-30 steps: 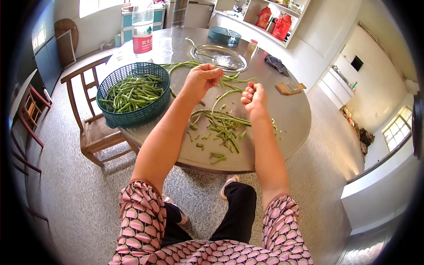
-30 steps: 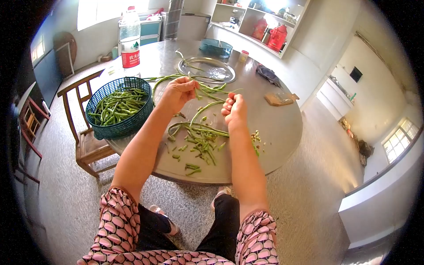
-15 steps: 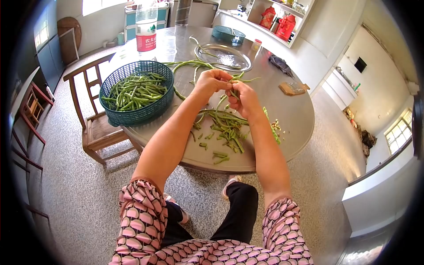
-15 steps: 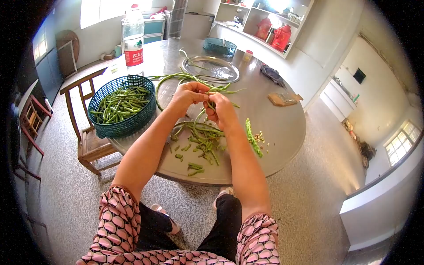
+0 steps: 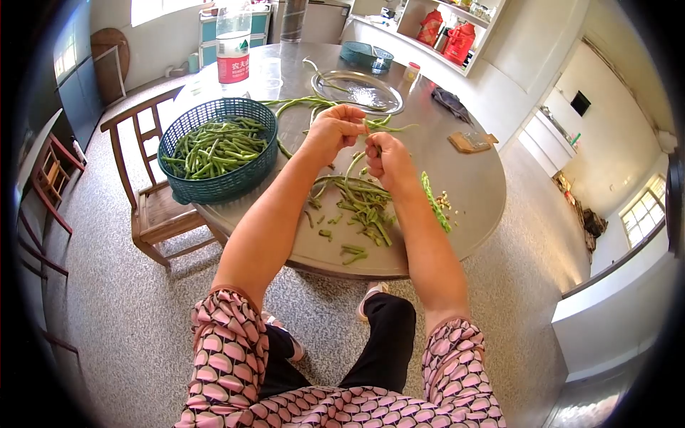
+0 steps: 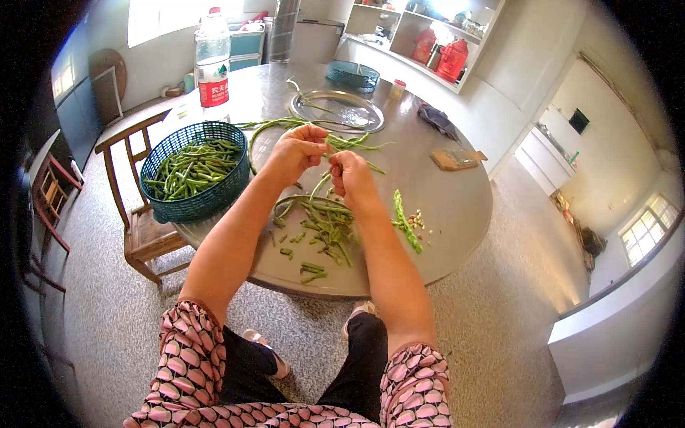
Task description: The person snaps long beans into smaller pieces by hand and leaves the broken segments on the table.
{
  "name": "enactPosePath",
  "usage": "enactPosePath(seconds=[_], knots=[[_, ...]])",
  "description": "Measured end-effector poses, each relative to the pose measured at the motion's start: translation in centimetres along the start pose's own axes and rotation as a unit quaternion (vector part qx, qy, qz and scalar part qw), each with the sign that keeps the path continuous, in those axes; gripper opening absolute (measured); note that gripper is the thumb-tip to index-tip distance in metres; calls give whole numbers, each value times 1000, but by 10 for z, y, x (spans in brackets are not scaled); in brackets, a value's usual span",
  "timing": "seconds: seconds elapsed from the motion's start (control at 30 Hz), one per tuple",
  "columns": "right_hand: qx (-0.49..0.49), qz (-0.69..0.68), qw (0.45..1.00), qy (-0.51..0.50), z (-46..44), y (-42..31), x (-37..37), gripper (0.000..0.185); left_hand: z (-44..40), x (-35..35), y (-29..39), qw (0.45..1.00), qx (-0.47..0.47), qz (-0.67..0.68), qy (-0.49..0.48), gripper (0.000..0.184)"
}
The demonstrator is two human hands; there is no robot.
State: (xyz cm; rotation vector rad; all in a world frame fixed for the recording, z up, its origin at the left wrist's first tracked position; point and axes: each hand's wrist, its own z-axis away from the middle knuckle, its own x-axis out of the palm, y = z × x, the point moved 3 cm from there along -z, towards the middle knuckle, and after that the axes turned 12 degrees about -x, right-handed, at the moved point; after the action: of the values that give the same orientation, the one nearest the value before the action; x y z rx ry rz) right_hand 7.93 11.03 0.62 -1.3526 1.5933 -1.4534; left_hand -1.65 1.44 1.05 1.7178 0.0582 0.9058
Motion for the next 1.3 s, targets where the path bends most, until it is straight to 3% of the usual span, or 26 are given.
enactPosePath(seconds=[0.07, 0.13, 0.2, 0.37, 0.67, 0.9, 1.07, 1.2, 1.27, 1.3], knots=[[-3, -85, 990, 116, -7, 7, -15, 13, 2, 2, 3, 998, 3, 25, -49, 21], [-6, -108, 984, 142, -9, 6, -25, 12, 0, 2, 3, 997, 21, 8, -76, 22], [-54, -58, 986, 149, -11, 0, -23, 13, 0, -1, 1, 998, -31, -13, -59, 23], [-63, -40, 996, 52, -6, -6, -10, 15, -4, -7, -5, 997, -50, -26, -45, 12], [-165, 90, 981, 55, -6, -13, -5, 14, -2, -5, -8, 994, -84, -39, -66, 10], [-183, 148, 971, 47, -5, -16, -2, 11, 0, -5, -5, 994, -90, -26, -64, 9], [-238, 171, 955, 47, -8, -13, -8, 9, 7, 2, -5, 986, -146, -63, -52, 6], [-242, 197, 950, 28, -7, -16, -5, 10, 6, -1, -5, 986, -146, -67, -50, 6], [-152, 86, 985, -12, 1, -21, 2, 11, 4, -2, -6, 985, -150, -46, -74, 6], [-152, 86, 985, -12, 0, -21, 1, 11, 4, -2, -6, 985, -150, -46, -74, 6]])
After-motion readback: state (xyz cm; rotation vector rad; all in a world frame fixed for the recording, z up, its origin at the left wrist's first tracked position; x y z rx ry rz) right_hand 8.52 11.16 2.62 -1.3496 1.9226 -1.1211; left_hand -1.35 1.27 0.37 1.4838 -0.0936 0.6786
